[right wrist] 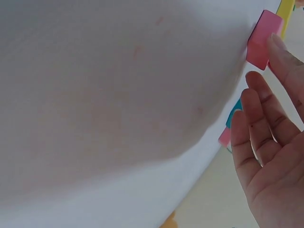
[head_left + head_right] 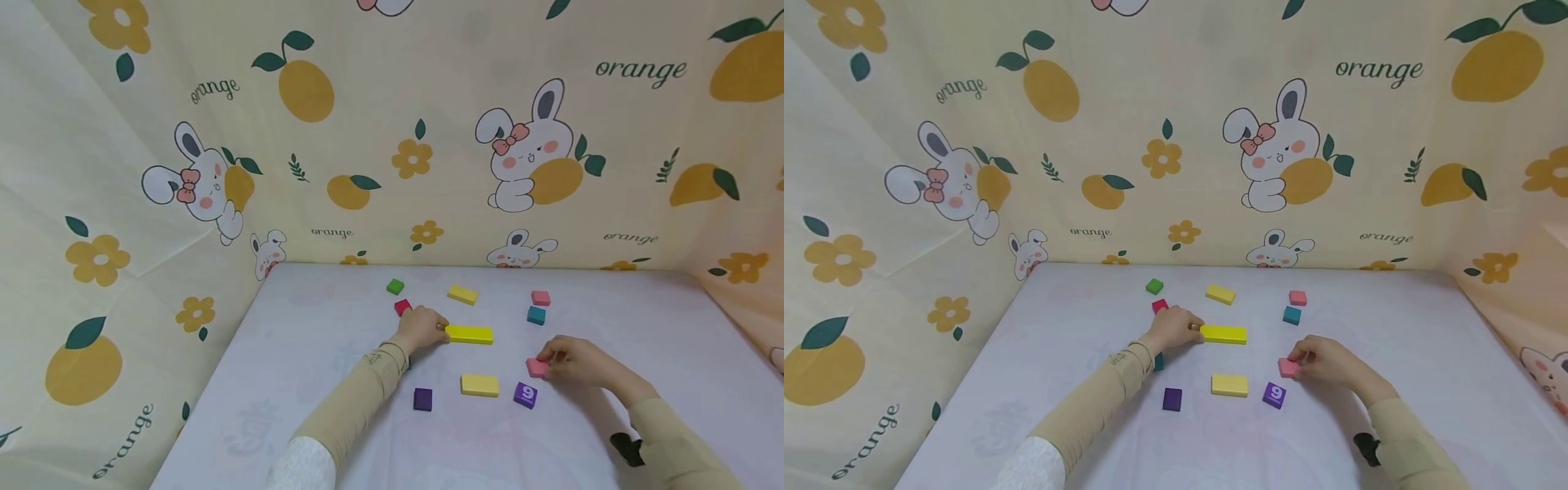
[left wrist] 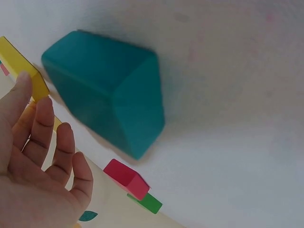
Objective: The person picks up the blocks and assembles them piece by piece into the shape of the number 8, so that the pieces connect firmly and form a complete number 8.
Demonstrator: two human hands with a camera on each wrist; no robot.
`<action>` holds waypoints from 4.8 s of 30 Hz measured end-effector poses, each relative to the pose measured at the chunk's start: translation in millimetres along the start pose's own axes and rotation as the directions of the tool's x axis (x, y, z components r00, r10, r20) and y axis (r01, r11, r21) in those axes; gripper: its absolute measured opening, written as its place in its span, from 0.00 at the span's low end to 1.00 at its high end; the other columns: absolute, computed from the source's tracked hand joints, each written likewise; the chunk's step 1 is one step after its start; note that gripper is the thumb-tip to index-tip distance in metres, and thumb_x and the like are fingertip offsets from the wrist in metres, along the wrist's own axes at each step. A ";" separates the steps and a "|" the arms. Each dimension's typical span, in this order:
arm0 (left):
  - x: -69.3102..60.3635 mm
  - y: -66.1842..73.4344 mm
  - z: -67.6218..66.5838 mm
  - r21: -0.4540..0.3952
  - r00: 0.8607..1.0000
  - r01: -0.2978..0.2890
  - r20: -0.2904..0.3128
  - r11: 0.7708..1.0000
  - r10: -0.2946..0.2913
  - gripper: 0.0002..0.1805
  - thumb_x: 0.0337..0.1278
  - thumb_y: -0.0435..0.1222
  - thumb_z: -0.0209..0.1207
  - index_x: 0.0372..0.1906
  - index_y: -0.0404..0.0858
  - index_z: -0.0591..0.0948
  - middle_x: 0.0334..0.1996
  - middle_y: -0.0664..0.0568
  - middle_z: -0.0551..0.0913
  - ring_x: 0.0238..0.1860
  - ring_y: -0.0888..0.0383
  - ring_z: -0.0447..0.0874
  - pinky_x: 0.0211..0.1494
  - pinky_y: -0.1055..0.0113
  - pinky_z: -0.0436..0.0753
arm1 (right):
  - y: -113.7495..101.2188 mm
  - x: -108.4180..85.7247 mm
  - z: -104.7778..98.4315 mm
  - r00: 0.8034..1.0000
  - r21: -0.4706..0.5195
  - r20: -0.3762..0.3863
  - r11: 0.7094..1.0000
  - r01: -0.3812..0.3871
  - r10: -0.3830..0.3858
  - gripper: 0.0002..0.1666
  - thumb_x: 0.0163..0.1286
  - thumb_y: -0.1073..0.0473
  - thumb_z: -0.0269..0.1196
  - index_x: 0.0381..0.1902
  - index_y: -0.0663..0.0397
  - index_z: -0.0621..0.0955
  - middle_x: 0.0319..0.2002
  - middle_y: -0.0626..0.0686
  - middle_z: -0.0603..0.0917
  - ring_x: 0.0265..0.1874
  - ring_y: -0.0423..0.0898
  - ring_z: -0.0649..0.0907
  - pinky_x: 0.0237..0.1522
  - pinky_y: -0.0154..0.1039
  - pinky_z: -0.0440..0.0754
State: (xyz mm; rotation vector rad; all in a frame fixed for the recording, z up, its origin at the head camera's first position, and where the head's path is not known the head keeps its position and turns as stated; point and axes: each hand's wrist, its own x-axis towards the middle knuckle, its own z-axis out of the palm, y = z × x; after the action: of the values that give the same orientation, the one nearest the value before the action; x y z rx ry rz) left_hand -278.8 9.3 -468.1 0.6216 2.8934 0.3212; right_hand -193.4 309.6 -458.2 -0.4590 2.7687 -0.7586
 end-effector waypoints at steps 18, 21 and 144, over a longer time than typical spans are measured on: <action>0.4 -1.1 0.2 -0.013 1.000 -0.004 -0.008 1.000 0.004 0.19 0.50 0.51 0.63 0.49 0.54 0.83 0.45 0.63 0.85 0.44 0.61 0.80 0.37 0.70 0.66 | -19.4 27.0 7.0 0.997 0.029 0.051 0.998 -0.058 0.056 0.12 0.56 0.57 0.68 0.40 0.51 0.83 0.38 0.48 0.83 0.37 0.44 0.76 0.42 0.44 0.80; -0.3 -1.0 1.1 -0.016 1.000 -0.002 -0.005 1.000 0.002 0.19 0.50 0.51 0.63 0.49 0.54 0.83 0.45 0.63 0.85 0.43 0.62 0.80 0.37 0.70 0.65 | -20.5 31.1 10.6 0.996 0.029 0.051 0.997 -0.068 0.067 0.12 0.56 0.57 0.68 0.39 0.50 0.83 0.38 0.48 0.83 0.37 0.43 0.76 0.43 0.44 0.80; -3.1 -2.5 -0.1 -0.053 1.000 0.014 0.001 0.999 -0.014 0.19 0.52 0.52 0.62 0.50 0.54 0.82 0.45 0.62 0.85 0.40 0.63 0.79 0.38 0.69 0.65 | 19.2 73.1 -12.1 0.965 0.085 -0.090 0.967 -0.241 0.248 0.22 0.67 0.55 0.57 0.53 0.65 0.75 0.34 0.59 0.77 0.34 0.49 0.71 0.32 0.36 0.67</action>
State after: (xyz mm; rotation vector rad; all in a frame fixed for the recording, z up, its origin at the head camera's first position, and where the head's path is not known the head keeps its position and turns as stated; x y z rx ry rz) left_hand -277.1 5.8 -468.2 0.5926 2.8768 0.3942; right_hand -269.1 304.6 -468.4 -0.0633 2.8054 -0.8383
